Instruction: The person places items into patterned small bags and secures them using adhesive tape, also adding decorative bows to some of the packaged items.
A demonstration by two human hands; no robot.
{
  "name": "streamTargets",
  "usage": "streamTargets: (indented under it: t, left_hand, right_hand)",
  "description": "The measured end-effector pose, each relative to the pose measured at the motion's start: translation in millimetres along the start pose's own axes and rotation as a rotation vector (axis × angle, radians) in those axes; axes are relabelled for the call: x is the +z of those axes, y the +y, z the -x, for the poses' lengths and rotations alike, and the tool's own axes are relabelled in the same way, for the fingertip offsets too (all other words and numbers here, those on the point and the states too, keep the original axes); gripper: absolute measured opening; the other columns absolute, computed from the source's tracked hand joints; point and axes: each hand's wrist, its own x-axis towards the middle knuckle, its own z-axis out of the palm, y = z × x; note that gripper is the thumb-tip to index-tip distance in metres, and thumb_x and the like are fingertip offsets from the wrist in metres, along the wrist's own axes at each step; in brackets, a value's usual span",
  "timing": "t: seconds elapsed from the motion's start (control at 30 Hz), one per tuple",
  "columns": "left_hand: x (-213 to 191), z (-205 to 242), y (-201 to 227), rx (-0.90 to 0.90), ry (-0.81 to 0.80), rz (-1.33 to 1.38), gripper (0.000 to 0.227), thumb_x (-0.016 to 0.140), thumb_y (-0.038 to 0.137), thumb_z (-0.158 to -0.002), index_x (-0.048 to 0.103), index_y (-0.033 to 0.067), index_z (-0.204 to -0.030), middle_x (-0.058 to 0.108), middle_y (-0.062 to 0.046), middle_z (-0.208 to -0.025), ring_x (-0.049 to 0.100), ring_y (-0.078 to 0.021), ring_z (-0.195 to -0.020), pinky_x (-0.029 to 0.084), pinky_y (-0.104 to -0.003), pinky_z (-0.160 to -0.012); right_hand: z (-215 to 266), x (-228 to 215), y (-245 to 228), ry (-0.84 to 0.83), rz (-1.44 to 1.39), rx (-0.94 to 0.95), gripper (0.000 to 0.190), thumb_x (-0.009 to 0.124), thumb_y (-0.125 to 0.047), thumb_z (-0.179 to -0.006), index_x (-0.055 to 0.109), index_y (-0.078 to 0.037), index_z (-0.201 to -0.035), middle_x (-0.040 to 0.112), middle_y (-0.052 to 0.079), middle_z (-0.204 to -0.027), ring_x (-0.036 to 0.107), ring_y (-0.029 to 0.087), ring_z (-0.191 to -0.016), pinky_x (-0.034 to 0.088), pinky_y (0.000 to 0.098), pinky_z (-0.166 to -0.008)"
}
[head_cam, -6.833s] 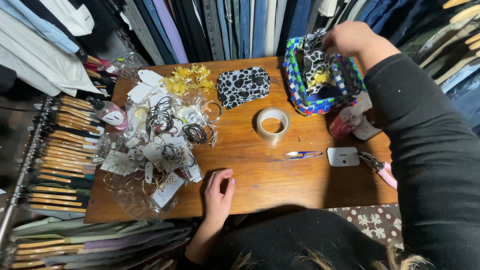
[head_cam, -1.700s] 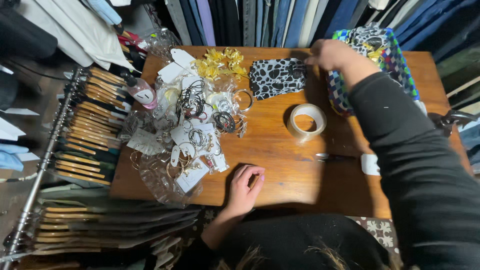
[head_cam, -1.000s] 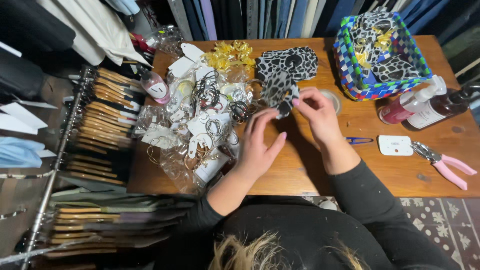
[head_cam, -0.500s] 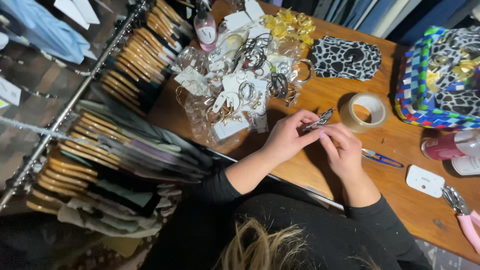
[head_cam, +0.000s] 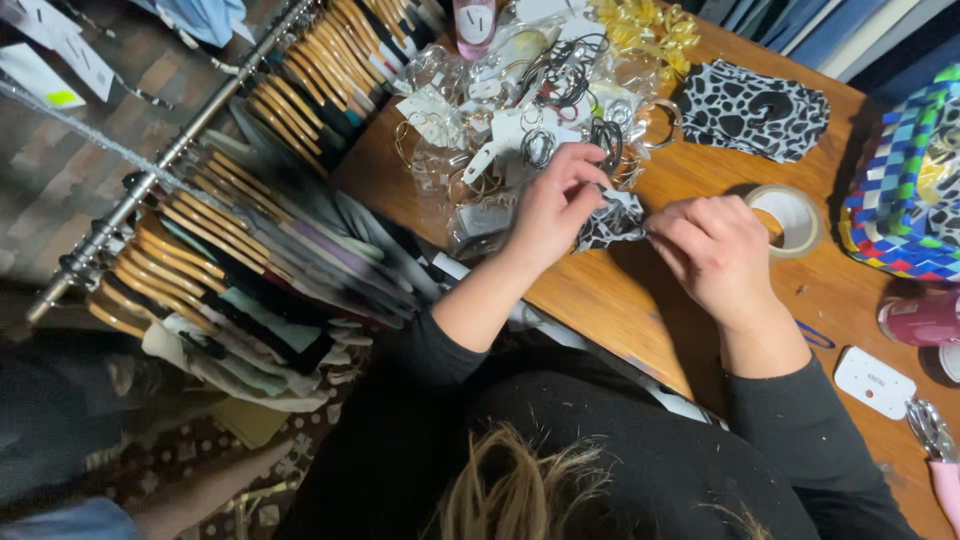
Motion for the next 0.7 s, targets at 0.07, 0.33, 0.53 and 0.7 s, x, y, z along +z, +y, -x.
streamTargets:
  t: [0.07, 0.33, 0.53, 0.7]
  left_hand:
    - [-7.5, -10.5, 6.2, 0.010, -0.007, -0.011, 0.035, 0.056, -0.005, -0.093, 0.057, 0.0101, -0.125, 0.073, -0.010, -0.093, 0.075, -0.0223, -0.081, 0.063, -0.038, -0.080]
    - [-61.3, -38.4, 74.7, 0.249, 0.141, -0.278, 0.030, 0.054, -0.008, -0.095, 0.057, 0.0064, -0.121, 0.069, -0.006, -0.100, 0.059, -0.0106, -0.073, 0.043, -0.022, -0.057]
    - [-83.2, -41.4, 79.7, 0.341, 0.207, -0.411, 0.029, 0.058, -0.008, -0.091, 0.064, 0.0051, -0.117, 0.063, -0.009, -0.098, 0.064, -0.0231, -0.092, 0.053, -0.039, -0.090]
    - [-84.4, -46.9, 62.9, 0.499, 0.237, -0.473, 0.023, 0.065, -0.006, -0.088, 0.068, 0.0117, -0.103, 0.051, 0.006, -0.092, 0.059, -0.0119, -0.084, 0.053, -0.029, -0.082]
  right_hand:
    - [1.2, 20.1, 7.9, 0.068, -0.102, 0.090, 0.013, 0.075, -0.023, -0.101, 0.071, -0.010, -0.100, 0.067, 0.008, -0.095, 0.066, 0.032, -0.084, 0.053, 0.0441, -0.078]
    - [-78.5, 107.6, -7.3, -0.144, -0.189, 0.424, 0.033, 0.068, -0.030, -0.099, 0.064, -0.012, -0.127, 0.063, 0.012, -0.115, 0.066, 0.038, -0.093, 0.052, 0.0501, -0.069]
    - [-103.1, 157.0, -15.2, -0.310, 0.146, 0.322, 0.047, 0.082, -0.038, -0.081, 0.065, -0.007, -0.113, 0.059, 0.014, -0.112, 0.071, 0.041, -0.093, 0.056, 0.0536, -0.074]
    - [-97.2, 126.5, -8.6, -0.252, -0.004, 0.429, 0.050, 0.079, -0.036, -0.082, 0.061, -0.009, -0.121, 0.061, 0.015, -0.109, 0.071, 0.044, -0.085, 0.058, 0.0541, -0.074]
